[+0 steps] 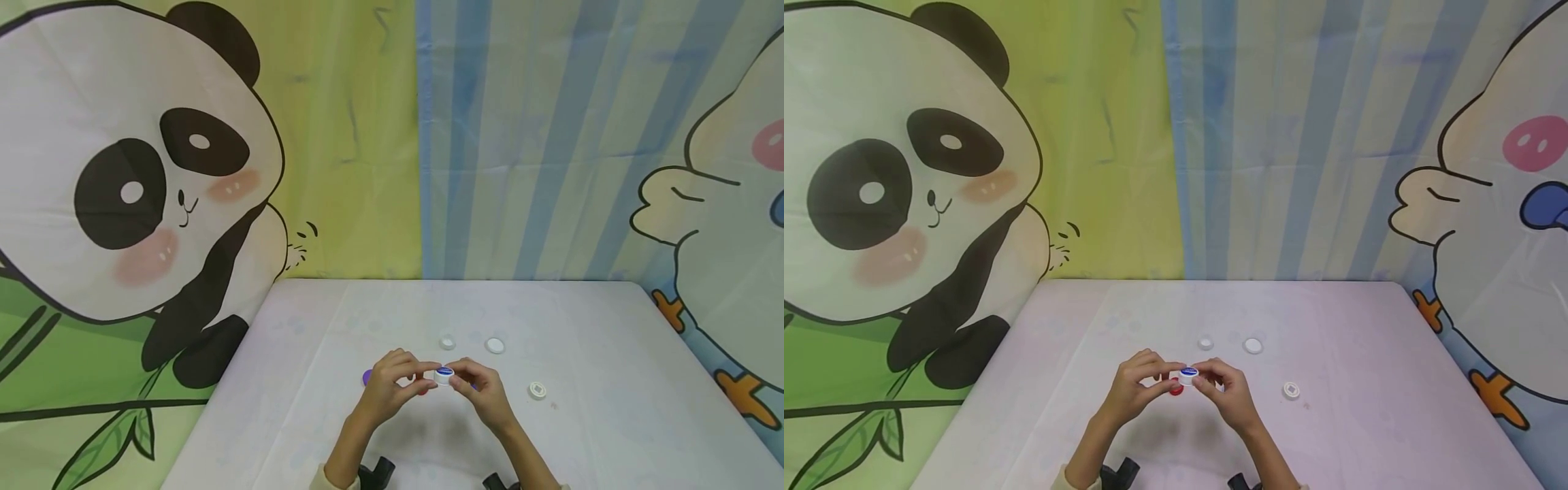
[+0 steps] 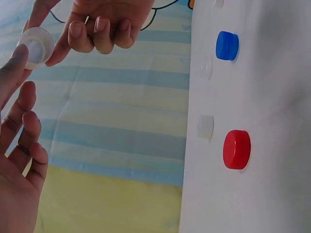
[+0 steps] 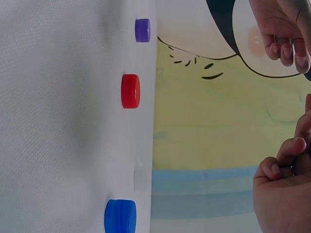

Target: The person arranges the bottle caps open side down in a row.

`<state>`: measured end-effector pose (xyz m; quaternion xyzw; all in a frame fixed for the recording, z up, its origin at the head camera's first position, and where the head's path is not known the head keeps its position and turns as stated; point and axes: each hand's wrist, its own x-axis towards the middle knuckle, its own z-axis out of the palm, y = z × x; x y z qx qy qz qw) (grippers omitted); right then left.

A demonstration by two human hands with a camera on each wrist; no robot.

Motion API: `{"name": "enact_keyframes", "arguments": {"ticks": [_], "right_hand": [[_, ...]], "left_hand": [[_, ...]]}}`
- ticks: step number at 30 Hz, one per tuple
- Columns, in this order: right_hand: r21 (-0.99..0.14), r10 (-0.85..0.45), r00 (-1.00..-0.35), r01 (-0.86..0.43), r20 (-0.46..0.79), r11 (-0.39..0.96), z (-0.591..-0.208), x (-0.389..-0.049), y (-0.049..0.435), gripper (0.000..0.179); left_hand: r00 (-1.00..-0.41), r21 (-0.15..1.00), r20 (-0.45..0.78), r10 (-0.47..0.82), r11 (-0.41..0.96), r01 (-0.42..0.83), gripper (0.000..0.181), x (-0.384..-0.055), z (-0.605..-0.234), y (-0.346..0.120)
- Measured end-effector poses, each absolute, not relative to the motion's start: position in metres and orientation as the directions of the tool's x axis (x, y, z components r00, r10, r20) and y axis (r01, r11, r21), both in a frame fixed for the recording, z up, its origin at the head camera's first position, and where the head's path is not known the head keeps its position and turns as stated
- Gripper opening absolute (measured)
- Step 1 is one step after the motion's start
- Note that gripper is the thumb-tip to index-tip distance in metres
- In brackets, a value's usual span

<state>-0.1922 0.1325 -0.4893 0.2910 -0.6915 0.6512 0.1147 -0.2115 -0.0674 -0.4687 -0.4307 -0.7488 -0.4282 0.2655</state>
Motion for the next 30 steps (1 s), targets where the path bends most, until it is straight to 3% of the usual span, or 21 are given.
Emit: {"name": "enact_keyframes", "arguments": {"ticks": [7,21,30], "right_hand": [[-0.802,-0.207,-0.789,-0.596,0.578,0.034,-0.478,-0.187,0.129,0.026],[-0.766,-0.171,-0.773,-0.631,0.61,0.121,-0.467,-0.183,0.125,0.03],[-0.725,-0.135,-0.779,-0.622,0.613,0.296,-0.482,-0.197,0.121,0.031]], "left_hand": [[-0.533,0.455,0.744,0.403,0.279,0.846,0.033,-0.212,-0.472,-0.068],[-0.624,0.532,0.691,0.366,0.328,0.781,0.029,-0.211,-0.474,-0.068],[-0.67,0.56,0.649,0.359,0.371,0.741,0.026,-0.218,-0.475,-0.072]]}}
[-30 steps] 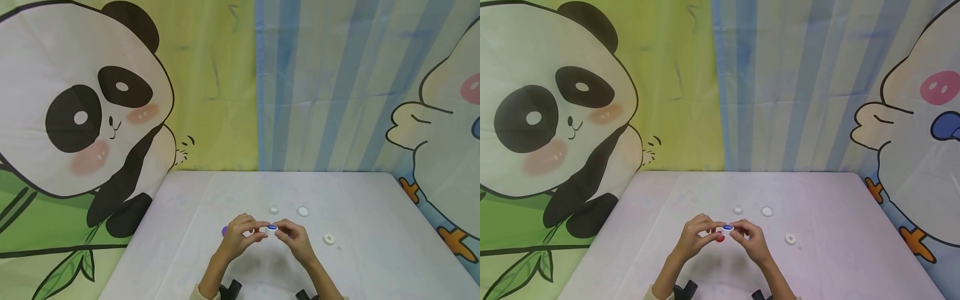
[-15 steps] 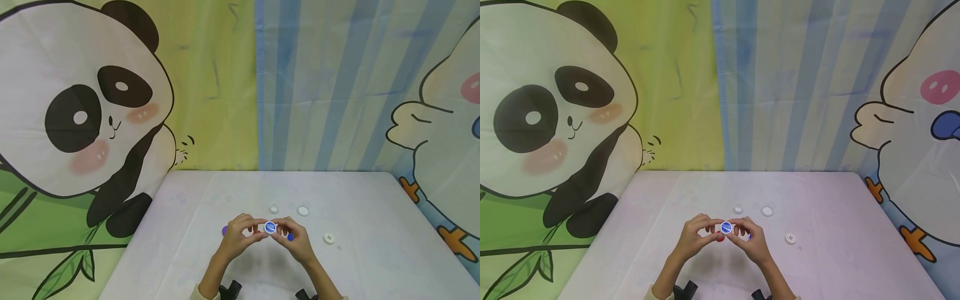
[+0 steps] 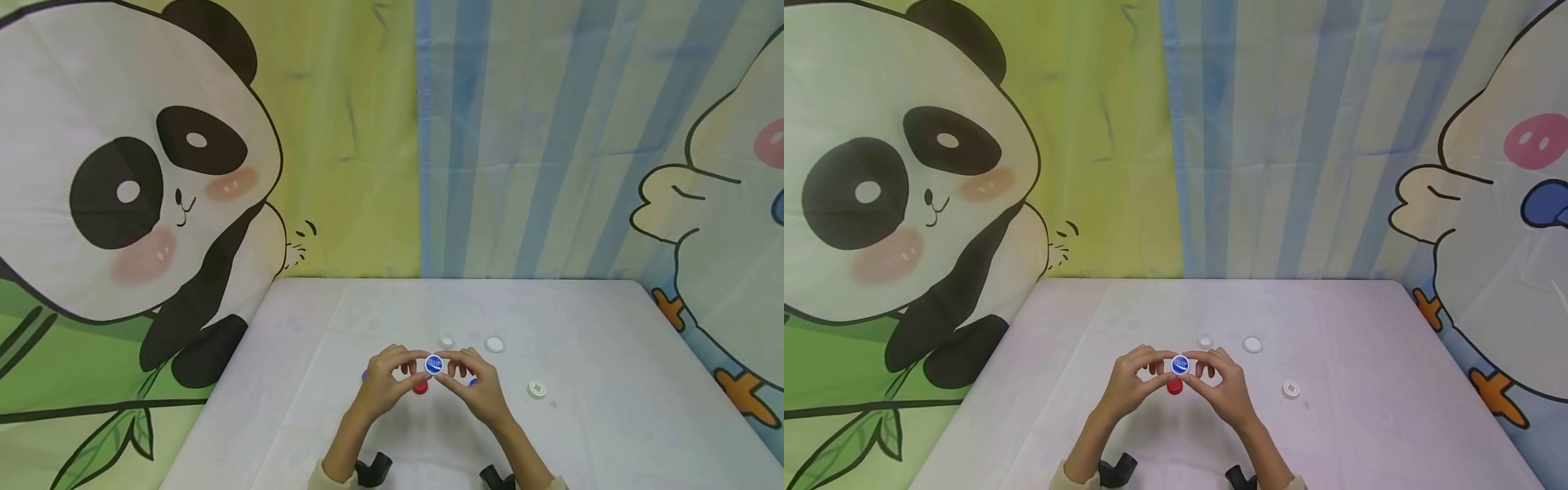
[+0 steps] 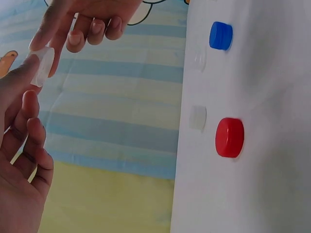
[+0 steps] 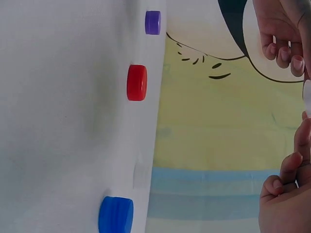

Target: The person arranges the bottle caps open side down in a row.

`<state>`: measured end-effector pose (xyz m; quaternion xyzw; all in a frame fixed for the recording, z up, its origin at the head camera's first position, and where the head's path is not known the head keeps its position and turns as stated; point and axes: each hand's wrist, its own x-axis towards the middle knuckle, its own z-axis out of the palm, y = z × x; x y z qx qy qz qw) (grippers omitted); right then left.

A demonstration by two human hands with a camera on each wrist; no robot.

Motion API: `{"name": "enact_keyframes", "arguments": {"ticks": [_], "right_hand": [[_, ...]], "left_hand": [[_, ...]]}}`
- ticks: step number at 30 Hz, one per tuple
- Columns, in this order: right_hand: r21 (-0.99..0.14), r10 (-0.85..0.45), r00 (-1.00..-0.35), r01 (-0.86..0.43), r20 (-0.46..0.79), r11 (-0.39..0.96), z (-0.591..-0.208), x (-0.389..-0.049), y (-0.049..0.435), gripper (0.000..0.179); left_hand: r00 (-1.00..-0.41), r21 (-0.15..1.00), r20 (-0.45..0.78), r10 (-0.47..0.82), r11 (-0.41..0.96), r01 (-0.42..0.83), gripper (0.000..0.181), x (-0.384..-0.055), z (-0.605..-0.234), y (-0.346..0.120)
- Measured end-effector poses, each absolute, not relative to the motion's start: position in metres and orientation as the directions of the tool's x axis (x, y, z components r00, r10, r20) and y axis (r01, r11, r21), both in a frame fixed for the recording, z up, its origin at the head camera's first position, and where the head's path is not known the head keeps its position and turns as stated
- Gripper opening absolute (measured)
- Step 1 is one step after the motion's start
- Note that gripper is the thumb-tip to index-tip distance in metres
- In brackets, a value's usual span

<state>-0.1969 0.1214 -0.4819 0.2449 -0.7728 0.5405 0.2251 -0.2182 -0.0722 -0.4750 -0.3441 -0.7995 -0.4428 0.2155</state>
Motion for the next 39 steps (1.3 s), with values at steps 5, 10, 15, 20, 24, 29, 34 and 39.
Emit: {"name": "enact_keyframes", "arguments": {"ticks": [5,10,15,20,24,29,34,39], "right_hand": [[-0.707,-0.11,-0.81,-0.562,0.577,0.43,-0.496,-0.214,0.117,0.029],[-0.706,-0.09,-0.836,-0.51,0.541,0.492,-0.497,-0.233,0.107,0.027],[-0.715,-0.071,-0.859,-0.465,0.507,0.523,-0.499,-0.256,0.096,0.028],[-0.714,-0.084,-0.894,-0.406,0.441,0.57,-0.505,-0.274,0.089,0.031],[-0.693,-0.108,-0.924,-0.349,0.366,0.631,-0.514,-0.286,0.085,0.034],[-0.642,-0.143,-0.945,-0.306,0.294,0.703,-0.523,-0.296,0.077,0.032],[-0.592,-0.164,-0.958,-0.274,0.234,0.758,-0.529,-0.301,0.071,0.029],[-0.557,-0.209,-0.953,-0.298,0.219,0.775,-0.533,-0.303,0.07,0.025]], "left_hand": [[-0.693,0.564,0.619,0.369,0.406,0.719,0.026,-0.235,-0.477,-0.078],[-0.755,0.61,0.526,0.391,0.445,0.655,0.026,-0.259,-0.479,-0.086],[-0.813,0.624,0.425,0.398,0.521,0.582,0.027,-0.285,-0.483,-0.094],[-0.85,0.635,0.342,0.401,0.568,0.523,0.03,-0.304,-0.492,-0.1],[-0.873,0.651,0.296,0.387,0.588,0.481,0.029,-0.312,-0.501,-0.103],[-0.891,0.659,0.258,0.374,0.607,0.445,0.029,-0.318,-0.515,-0.108],[-0.889,0.638,0.239,0.391,0.627,0.447,0.03,-0.326,-0.531,-0.111],[-0.899,0.585,0.206,0.385,0.688,0.429,0.027,-0.326,-0.537,-0.11]]}}
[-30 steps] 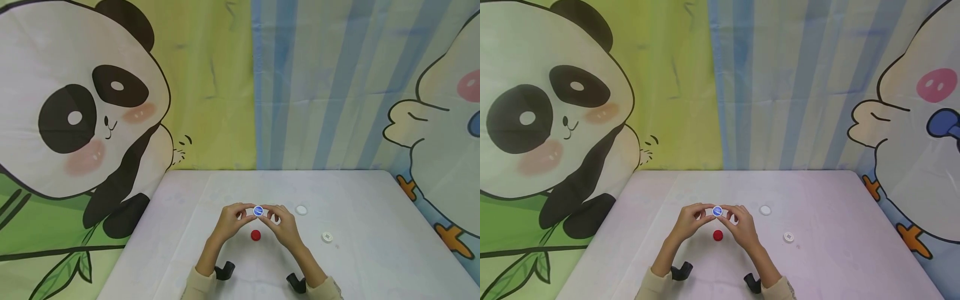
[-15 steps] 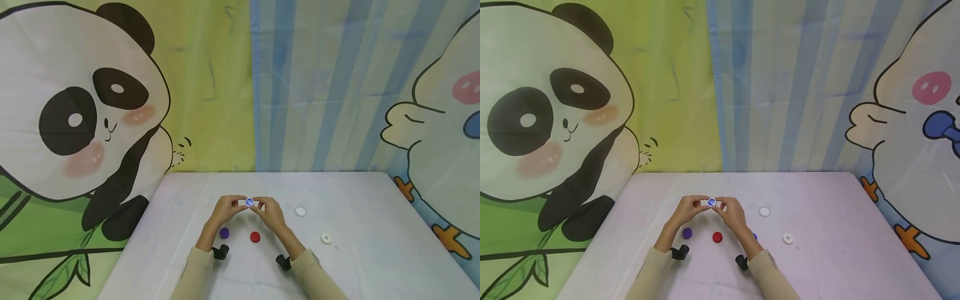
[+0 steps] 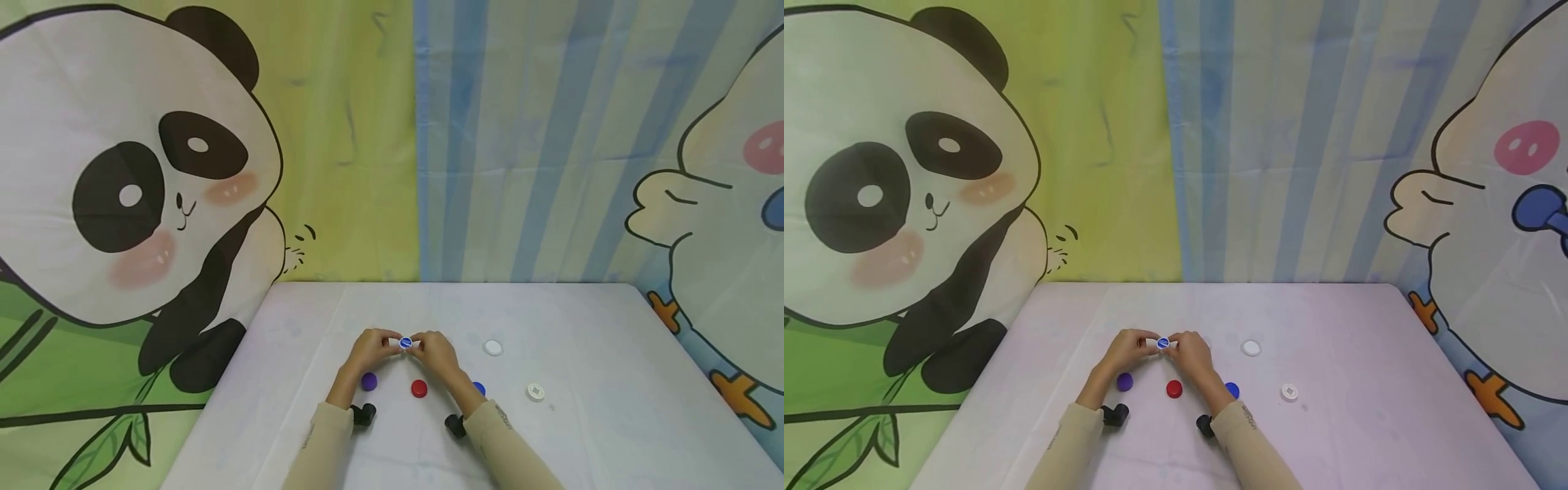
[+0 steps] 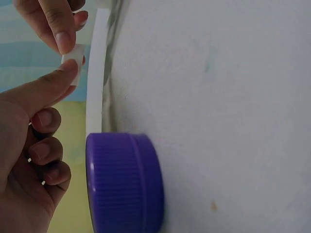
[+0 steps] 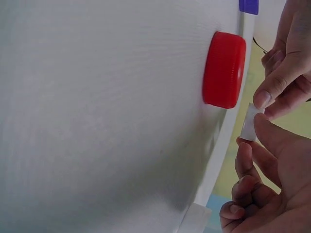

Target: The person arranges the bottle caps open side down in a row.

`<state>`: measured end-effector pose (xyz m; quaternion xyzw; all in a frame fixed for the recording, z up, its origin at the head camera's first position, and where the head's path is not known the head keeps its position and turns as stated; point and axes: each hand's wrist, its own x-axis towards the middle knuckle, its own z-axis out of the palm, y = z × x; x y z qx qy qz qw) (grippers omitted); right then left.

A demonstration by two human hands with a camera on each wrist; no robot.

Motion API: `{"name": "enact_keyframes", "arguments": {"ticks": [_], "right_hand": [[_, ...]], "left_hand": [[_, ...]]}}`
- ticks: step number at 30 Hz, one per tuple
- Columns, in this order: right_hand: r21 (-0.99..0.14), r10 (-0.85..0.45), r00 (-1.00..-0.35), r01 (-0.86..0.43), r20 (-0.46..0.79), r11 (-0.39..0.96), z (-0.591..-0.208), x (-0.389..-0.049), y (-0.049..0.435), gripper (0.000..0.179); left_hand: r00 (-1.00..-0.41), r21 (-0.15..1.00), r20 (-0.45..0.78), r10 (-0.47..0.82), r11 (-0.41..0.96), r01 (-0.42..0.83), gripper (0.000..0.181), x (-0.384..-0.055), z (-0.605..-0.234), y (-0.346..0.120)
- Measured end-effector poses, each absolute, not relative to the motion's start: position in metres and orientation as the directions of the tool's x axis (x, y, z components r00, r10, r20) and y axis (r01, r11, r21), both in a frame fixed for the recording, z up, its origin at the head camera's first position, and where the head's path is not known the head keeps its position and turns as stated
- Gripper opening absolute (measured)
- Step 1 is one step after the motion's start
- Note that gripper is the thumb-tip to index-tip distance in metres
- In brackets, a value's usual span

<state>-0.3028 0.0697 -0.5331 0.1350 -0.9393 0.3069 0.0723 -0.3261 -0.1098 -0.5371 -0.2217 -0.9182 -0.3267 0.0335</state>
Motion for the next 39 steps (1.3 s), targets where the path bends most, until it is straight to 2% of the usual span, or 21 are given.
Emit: {"name": "enact_keyframes", "arguments": {"ticks": [7,14,24,28,31,34,39], "right_hand": [[-0.514,-0.23,-0.945,-0.32,0.231,0.796,-0.541,-0.309,0.07,0.023],[-0.523,-0.235,-0.955,-0.295,0.18,0.799,-0.541,-0.31,0.068,0.024],[-0.465,-0.237,-0.955,-0.295,0.181,0.834,-0.542,-0.311,0.066,0.023],[-0.415,-0.237,-0.955,-0.291,0.178,0.862,-0.541,-0.314,0.068,0.027],[-0.436,-0.246,-0.954,-0.299,0.173,0.849,-0.536,-0.316,0.073,0.032],[-0.513,-0.248,-0.952,-0.305,0.179,0.802,-0.525,-0.314,0.082,0.035],[-0.617,-0.203,-0.952,-0.303,0.228,0.726,-0.505,-0.309,0.107,0.033]], "left_hand": [[-0.906,0.49,0.203,0.372,0.763,0.423,0.024,-0.325,-0.534,-0.101],[-0.929,0.464,0.155,0.335,0.806,0.368,0.023,-0.326,-0.537,-0.098],[-0.924,0.421,0.179,0.337,0.823,0.382,0.023,-0.325,-0.538,-0.094],[-0.929,0.415,0.17,0.328,0.831,0.369,0.028,-0.324,-0.536,-0.094],[-0.926,0.387,0.188,0.327,0.842,0.376,0.034,-0.323,-0.533,-0.093],[-0.911,0.354,0.231,0.343,0.842,0.407,0.037,-0.323,-0.53,-0.09],[-0.884,0.409,0.288,0.369,0.787,0.462,0.04,-0.32,-0.523,-0.079]]}}
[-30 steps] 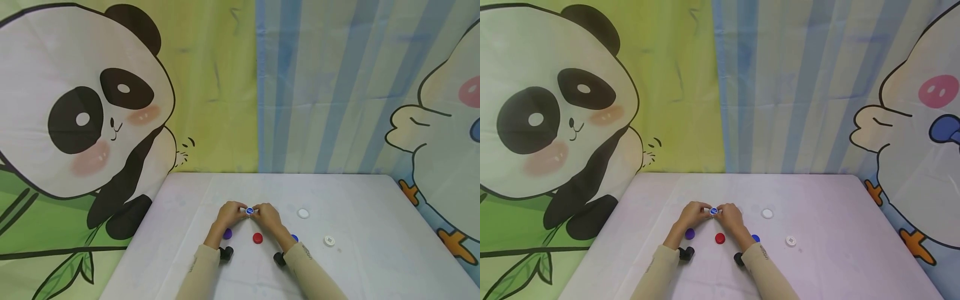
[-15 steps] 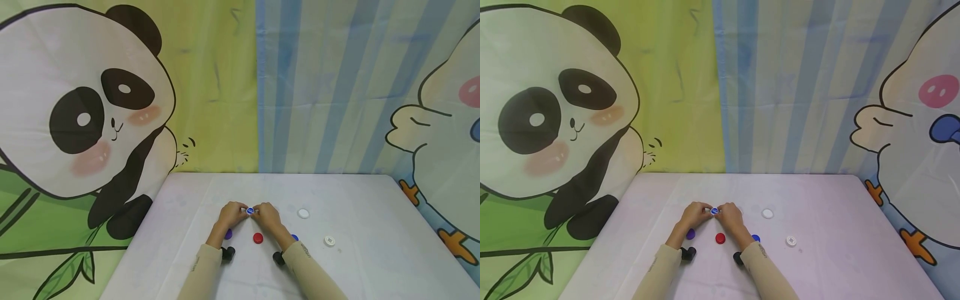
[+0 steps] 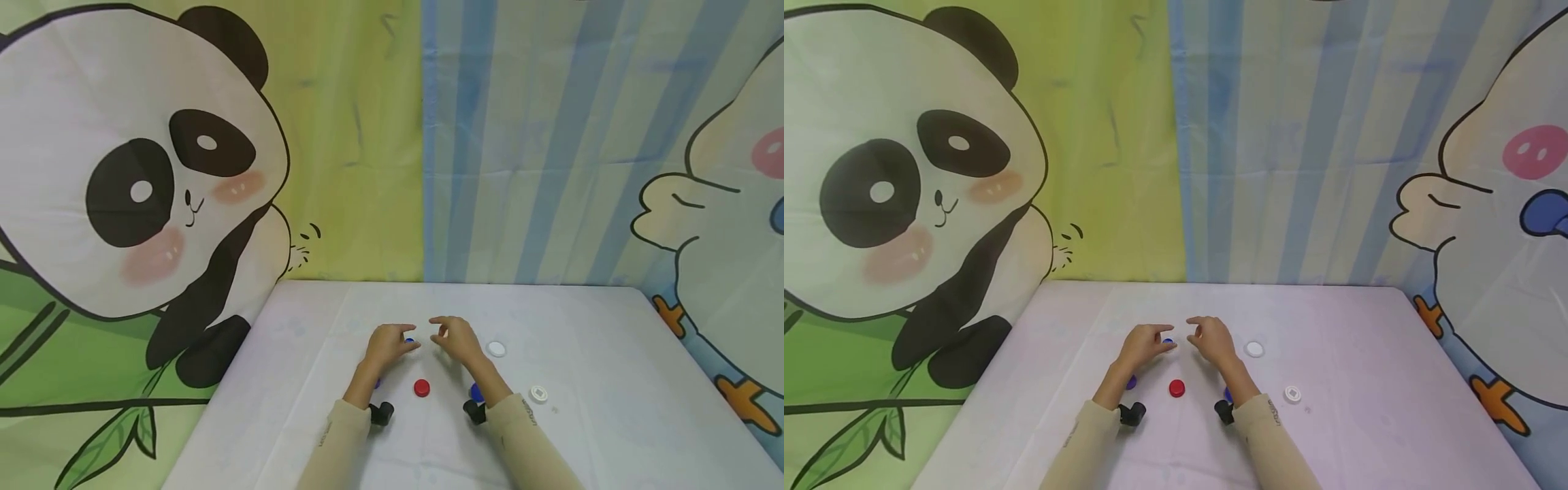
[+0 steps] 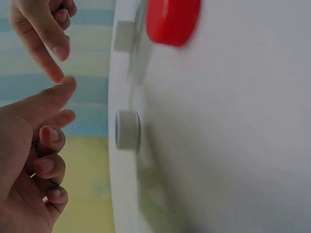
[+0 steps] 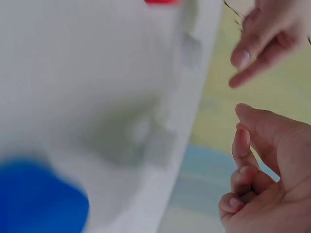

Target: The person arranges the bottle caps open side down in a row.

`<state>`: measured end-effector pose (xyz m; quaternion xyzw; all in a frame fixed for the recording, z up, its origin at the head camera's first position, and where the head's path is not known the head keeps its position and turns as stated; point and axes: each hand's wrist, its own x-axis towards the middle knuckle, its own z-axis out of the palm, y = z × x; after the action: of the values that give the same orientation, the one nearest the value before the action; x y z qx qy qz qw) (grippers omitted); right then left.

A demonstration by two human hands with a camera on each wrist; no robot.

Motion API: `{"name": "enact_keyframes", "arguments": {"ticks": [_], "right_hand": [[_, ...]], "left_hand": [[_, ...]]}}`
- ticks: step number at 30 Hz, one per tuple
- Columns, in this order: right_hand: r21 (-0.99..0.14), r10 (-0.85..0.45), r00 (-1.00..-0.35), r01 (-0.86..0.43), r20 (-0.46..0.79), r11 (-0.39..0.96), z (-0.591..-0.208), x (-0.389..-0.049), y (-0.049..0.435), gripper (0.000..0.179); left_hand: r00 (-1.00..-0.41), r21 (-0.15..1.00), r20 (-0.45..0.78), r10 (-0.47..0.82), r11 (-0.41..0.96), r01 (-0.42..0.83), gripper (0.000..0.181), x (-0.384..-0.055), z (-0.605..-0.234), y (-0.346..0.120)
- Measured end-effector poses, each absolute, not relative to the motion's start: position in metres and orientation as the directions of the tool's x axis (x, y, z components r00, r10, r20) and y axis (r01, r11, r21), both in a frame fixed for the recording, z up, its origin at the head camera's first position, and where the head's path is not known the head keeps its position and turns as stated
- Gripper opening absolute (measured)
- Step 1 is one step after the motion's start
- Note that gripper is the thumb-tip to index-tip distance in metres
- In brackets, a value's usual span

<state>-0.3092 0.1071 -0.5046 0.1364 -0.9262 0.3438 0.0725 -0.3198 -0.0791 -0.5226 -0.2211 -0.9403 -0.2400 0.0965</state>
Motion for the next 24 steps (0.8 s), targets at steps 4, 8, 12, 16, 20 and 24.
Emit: {"name": "enact_keyframes", "arguments": {"ticks": [4,8,12,16,20,24], "right_hand": [[-0.663,-0.167,-0.961,-0.272,0.219,0.697,-0.494,-0.306,0.132,0.031],[-0.655,-0.157,-0.974,-0.227,0.165,0.721,-0.492,-0.304,0.149,0.029],[-0.6,-0.149,-0.977,-0.212,0.154,0.772,-0.5,-0.303,0.158,0.028],[-0.562,-0.123,-0.982,-0.184,0.145,0.806,-0.51,-0.303,0.16,0.028],[-0.543,-0.115,-0.985,-0.167,0.129,0.823,-0.519,-0.306,0.159,0.027],[-0.533,-0.116,-0.985,-0.168,0.129,0.83,-0.526,-0.307,0.158,0.026]], "left_hand": [[-0.873,0.466,0.311,0.375,0.74,0.484,0.039,-0.319,-0.516,-0.062],[-0.869,0.525,0.306,0.388,0.693,0.494,0.037,-0.322,-0.516,-0.043],[-0.886,0.57,0.256,0.387,0.68,0.462,0.037,-0.324,-0.52,-0.025],[-0.905,0.558,0.197,0.377,0.716,0.42,0.037,-0.324,-0.523,-0.014],[-0.92,0.538,0.162,0.356,0.75,0.385,0.035,-0.323,-0.527,-0.01],[-0.936,0.525,0.119,0.331,0.779,0.343,0.034,-0.323,-0.532,-0.006]]}}
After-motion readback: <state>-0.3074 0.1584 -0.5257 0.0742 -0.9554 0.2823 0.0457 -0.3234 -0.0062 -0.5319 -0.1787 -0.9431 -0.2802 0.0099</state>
